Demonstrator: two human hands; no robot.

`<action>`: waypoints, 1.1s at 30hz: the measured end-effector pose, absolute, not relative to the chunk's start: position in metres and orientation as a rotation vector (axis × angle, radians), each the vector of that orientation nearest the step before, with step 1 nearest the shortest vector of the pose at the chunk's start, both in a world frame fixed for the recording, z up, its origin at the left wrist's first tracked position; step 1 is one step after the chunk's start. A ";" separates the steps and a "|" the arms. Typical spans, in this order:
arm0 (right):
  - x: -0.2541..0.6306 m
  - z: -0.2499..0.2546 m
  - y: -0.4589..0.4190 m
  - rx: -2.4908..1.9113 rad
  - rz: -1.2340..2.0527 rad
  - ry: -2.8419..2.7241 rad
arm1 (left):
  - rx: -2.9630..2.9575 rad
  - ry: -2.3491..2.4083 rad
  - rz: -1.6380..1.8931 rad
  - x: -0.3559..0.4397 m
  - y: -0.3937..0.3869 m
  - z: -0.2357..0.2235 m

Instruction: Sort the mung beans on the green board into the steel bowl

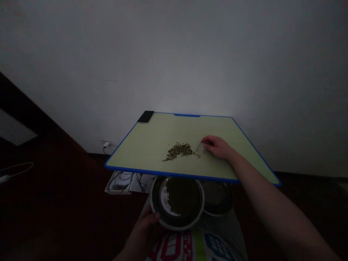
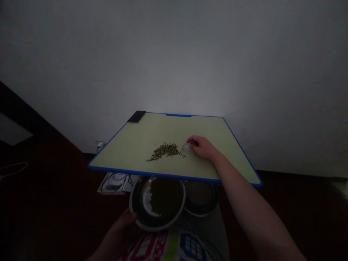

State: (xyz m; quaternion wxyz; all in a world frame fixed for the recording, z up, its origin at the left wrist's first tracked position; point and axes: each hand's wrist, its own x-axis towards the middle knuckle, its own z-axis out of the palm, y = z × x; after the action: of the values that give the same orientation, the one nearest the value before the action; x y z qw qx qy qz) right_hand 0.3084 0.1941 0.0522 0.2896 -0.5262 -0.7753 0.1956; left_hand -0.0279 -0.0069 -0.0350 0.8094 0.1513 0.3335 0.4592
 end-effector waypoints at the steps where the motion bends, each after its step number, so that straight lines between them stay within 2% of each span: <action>1: 0.308 0.052 0.194 -1.398 0.531 -2.076 | 0.318 0.703 0.990 -0.027 -0.007 -0.035; 33: 0.304 0.047 0.206 -1.368 0.492 -2.087 | 0.306 0.704 1.000 -0.026 -0.006 -0.035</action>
State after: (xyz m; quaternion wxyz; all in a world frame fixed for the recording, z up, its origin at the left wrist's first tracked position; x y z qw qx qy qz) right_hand 0.3041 0.2062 0.0472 0.2946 -0.5141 -0.7840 0.1849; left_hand -0.0259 -0.0057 -0.0351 0.8078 0.1430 0.3293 0.4676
